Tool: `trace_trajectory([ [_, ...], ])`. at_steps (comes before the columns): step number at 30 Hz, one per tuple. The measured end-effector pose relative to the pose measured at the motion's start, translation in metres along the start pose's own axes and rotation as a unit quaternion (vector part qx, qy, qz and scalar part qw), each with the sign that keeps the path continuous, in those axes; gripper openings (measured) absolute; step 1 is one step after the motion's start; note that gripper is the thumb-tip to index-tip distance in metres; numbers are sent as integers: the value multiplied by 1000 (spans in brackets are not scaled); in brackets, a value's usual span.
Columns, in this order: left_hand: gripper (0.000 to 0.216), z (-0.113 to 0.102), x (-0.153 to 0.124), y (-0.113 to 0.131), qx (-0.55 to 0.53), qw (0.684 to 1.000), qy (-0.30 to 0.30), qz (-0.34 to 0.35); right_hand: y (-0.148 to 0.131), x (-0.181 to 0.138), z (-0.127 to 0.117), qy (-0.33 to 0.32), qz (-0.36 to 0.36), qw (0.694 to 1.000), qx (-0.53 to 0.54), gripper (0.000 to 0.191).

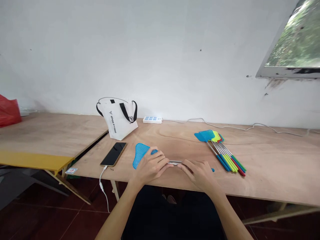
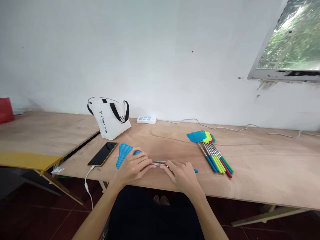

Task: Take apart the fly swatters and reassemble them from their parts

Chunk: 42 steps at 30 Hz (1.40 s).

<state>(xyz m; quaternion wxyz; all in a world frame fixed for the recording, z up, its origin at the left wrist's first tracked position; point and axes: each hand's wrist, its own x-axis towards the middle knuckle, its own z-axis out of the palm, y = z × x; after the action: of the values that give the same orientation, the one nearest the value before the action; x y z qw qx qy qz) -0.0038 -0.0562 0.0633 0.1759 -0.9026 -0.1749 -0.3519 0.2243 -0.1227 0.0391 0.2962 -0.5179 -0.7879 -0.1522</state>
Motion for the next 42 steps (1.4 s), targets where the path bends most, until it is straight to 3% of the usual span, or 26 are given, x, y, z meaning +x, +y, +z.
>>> trace_trajectory([
  [11,27,-6,3,7,33,999,23,6,12,-5,4,64,-43,997,-21,44],
  [17,31,3,4,8,54,998,25,15,44,-8,4,20,-82,996,16,42],
  [22,27,-11,-3,-13,31,999,11,-19,88,-17,-6,53,-28,997,37,46],
  [28,23,-54,-18,-35,60,997,10,-42,164,-54,-4,165,118,979,14,37],
  [31,21,-69,-25,-40,64,997,15,-49,188,-72,-6,201,164,966,-4,36],
  [36,20,-78,-27,-45,54,995,35,-73,191,-76,-18,207,178,962,-15,32],
  [42,24,-75,-24,-45,59,993,31,-93,182,-69,-27,164,181,969,17,32],
])
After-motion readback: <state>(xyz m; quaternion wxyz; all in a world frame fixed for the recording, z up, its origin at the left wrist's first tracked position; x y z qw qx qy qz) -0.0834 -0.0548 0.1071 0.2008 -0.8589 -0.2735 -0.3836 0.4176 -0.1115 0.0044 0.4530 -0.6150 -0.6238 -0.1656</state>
